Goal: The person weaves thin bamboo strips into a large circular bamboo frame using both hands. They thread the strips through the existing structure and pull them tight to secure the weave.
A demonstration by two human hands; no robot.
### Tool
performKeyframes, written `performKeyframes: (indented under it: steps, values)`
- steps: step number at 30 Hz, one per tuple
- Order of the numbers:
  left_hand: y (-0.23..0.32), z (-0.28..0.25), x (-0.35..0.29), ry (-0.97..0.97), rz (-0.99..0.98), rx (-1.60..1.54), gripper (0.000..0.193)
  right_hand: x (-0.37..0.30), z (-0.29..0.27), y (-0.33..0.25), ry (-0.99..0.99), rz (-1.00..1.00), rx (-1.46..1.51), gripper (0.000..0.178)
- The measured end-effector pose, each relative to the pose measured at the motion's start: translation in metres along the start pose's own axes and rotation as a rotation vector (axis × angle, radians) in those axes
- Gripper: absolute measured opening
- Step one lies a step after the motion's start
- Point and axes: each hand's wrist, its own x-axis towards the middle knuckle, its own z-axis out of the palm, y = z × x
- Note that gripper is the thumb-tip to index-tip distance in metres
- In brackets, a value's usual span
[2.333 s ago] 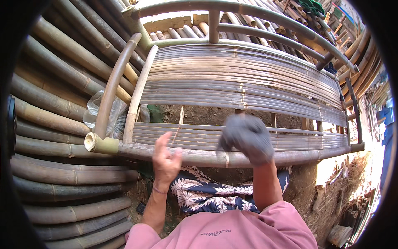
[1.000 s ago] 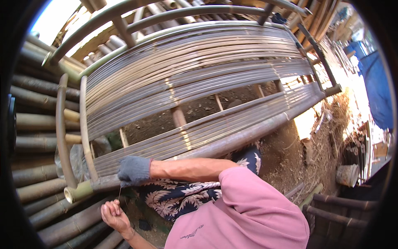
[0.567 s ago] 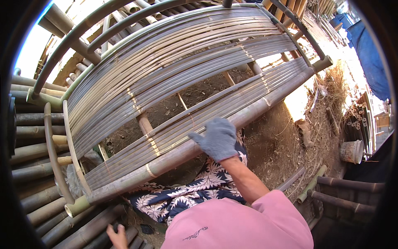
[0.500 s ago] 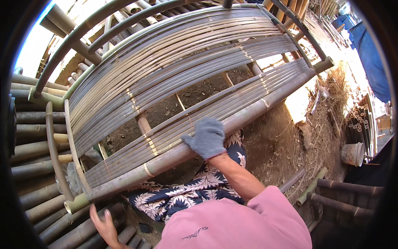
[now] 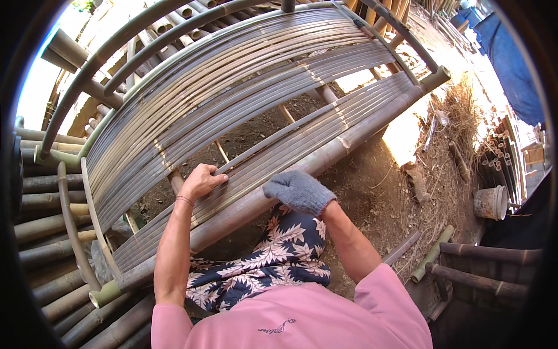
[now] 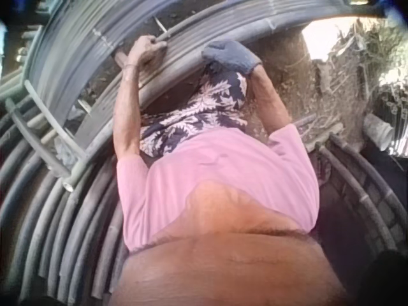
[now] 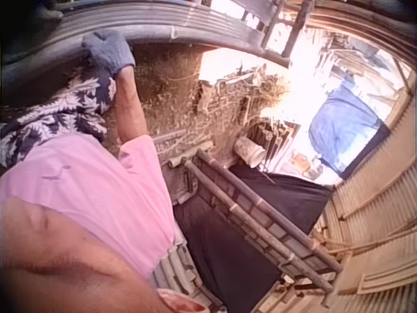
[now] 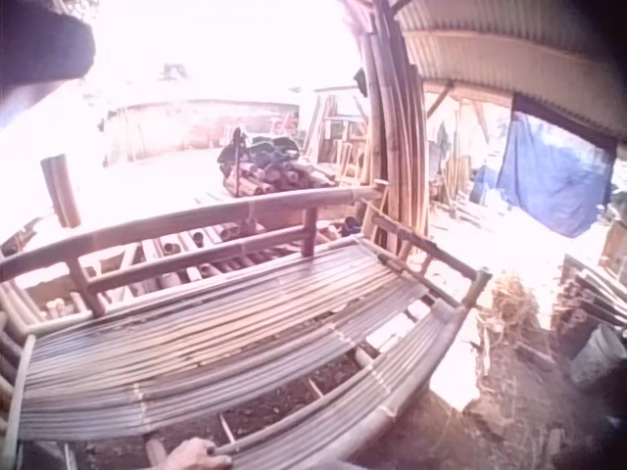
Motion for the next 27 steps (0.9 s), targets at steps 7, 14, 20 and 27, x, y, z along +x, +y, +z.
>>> performKeyframes:
  steps: [7, 14, 20, 27]
  values:
    - [-0.021, -0.005, 0.02, -0.178, -0.007, -0.158, 0.04, 0.047, -0.019, -0.011, 0.083, -0.837, 0.582, 0.029]
    - [-0.003, 0.003, 0.01, -0.016, -0.085, -0.03, 0.038, 0.068, -0.045, -0.028, 0.045, 0.251, -0.806, 0.053]
    - [0.002, 0.002, 0.0, -0.009, -0.194, -0.078, 0.039, 0.0, -0.033, -0.04, -0.334, 0.111, -0.364, 0.042]
    - [-0.001, 0.001, 0.01, -0.017, -0.14, -0.081, 0.042, 0.051, -0.017, -0.066, 0.204, -0.189, 0.465, 0.036]
